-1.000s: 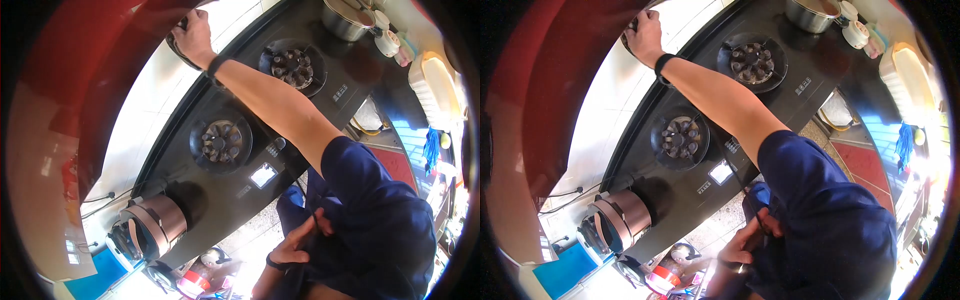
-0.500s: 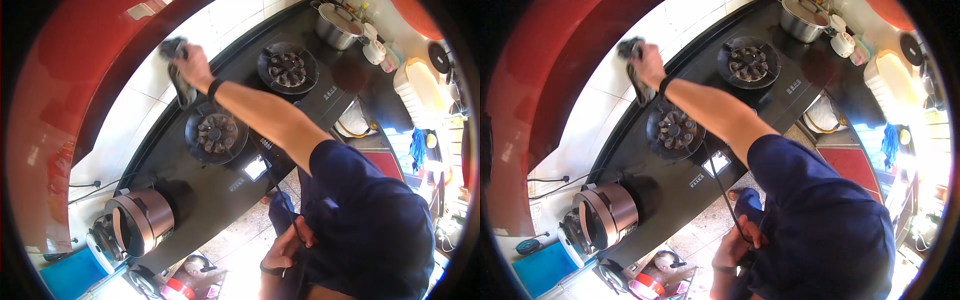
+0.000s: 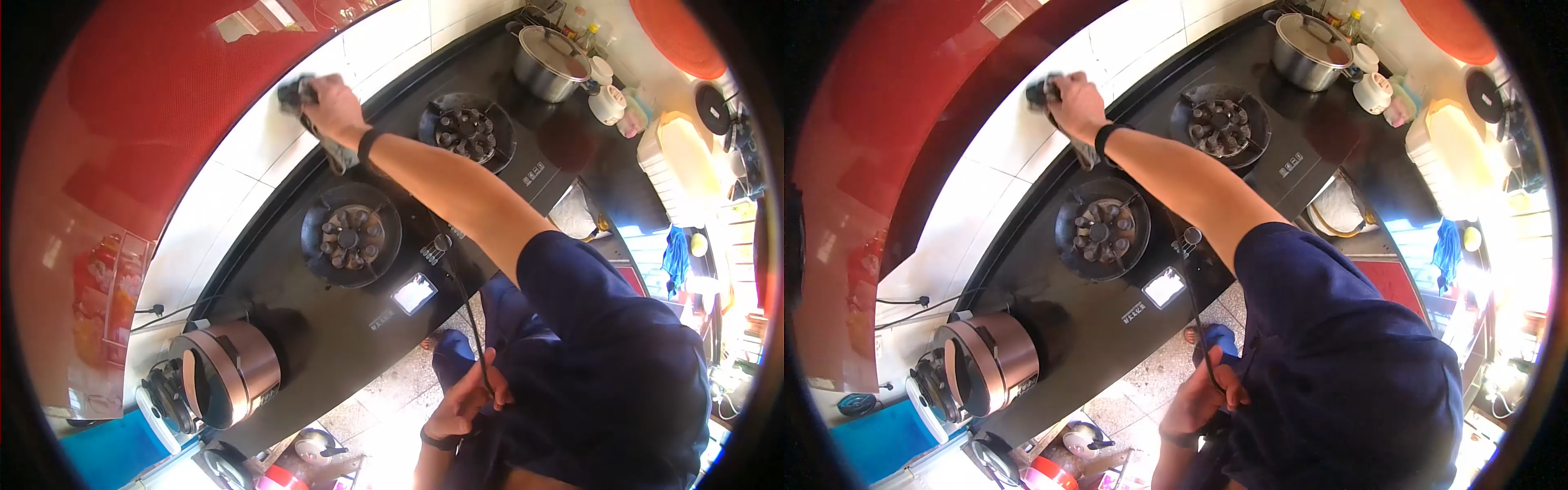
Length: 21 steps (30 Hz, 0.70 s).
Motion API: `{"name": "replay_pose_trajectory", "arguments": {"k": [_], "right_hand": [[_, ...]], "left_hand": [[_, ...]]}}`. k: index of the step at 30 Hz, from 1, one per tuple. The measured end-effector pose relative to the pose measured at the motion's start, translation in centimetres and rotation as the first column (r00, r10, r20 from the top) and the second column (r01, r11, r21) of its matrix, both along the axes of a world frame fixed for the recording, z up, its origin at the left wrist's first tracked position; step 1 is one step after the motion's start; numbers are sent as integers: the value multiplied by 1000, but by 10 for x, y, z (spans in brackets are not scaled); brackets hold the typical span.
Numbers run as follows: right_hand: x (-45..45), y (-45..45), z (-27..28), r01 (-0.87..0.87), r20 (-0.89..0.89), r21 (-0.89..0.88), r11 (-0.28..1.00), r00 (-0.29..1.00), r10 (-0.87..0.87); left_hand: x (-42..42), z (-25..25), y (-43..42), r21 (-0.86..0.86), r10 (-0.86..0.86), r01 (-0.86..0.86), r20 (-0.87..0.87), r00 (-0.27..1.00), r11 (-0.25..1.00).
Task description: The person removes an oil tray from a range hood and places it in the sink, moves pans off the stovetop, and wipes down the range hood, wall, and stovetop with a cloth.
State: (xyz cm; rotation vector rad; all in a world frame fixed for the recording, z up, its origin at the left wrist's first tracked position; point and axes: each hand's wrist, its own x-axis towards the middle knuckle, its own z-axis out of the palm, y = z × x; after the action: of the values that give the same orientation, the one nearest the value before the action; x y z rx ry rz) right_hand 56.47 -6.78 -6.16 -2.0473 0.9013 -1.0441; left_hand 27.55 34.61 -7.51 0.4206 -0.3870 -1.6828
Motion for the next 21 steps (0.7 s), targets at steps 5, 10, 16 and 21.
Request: {"name": "replay_pose_trajectory", "arguments": {"k": [5,10,16,21], "right_hand": [[27,-6,28,163,250,-161,973,961,-120],[19,18,-43,-160,-166,-156,975,977,134],[-18,17,-5,5,159,309,951,986,-57],[59,-6,-23,274,385,332,902,834,-395]], "left_hand": [[6,22,-4,31,126,-123,-110,986,992],[-10,-14,3,26,131,-128,-172,976,991],[4,30,-7,102,221,-210,-113,969,972],[2,18,9,-61,289,-294,-83,954,954]]}}
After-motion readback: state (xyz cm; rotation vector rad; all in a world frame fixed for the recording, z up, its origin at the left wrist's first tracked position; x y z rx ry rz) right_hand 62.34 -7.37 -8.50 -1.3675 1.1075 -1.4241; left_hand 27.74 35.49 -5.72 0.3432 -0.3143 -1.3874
